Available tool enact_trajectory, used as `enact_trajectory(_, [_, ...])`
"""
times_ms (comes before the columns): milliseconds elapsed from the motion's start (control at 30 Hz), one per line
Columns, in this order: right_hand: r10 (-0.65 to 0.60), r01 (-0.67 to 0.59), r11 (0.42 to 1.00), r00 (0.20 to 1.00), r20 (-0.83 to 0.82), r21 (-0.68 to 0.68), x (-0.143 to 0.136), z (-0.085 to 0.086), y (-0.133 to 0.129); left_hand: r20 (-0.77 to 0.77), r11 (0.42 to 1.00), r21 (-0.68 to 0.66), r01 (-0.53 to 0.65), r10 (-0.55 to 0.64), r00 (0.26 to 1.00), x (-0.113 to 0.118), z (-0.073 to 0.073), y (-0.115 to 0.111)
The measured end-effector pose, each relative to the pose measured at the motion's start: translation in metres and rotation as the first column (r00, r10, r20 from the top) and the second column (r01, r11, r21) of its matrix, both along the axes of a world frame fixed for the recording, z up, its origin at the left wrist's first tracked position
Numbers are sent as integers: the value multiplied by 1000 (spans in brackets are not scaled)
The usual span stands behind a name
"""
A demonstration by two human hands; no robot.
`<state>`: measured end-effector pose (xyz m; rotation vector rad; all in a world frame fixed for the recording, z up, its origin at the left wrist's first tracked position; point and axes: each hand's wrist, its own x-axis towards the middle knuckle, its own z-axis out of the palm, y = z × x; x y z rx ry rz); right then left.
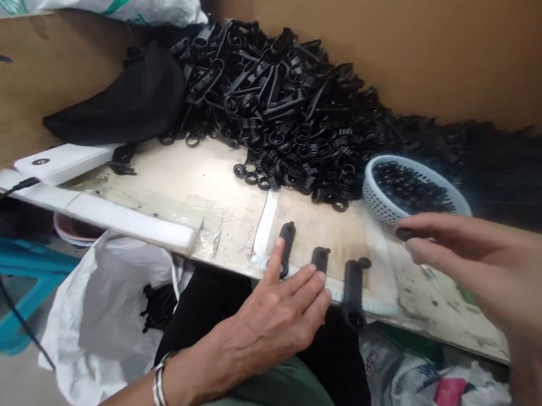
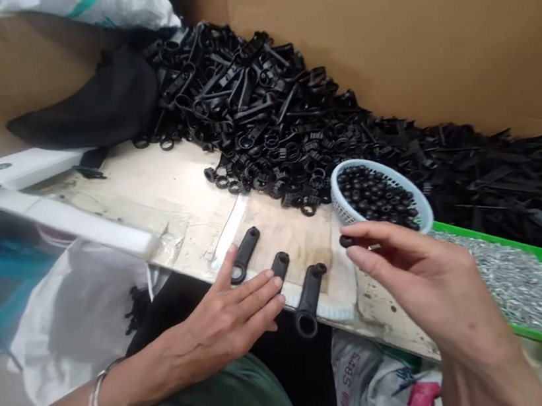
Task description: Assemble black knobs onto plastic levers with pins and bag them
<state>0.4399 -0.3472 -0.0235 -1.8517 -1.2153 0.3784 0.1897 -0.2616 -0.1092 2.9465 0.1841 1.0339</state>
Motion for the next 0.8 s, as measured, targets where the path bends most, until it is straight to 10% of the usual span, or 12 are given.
enact_trajectory(200, [276,-330,944,784,555,-3,-38,-19,15,-18,1000,-1,-4,4,1000,-1,0,0])
enact_trajectory(800, [379,-413,905,678,630,-100,-35,-37,34,-21,1000,-22,13,-13,1000,0,-2,4])
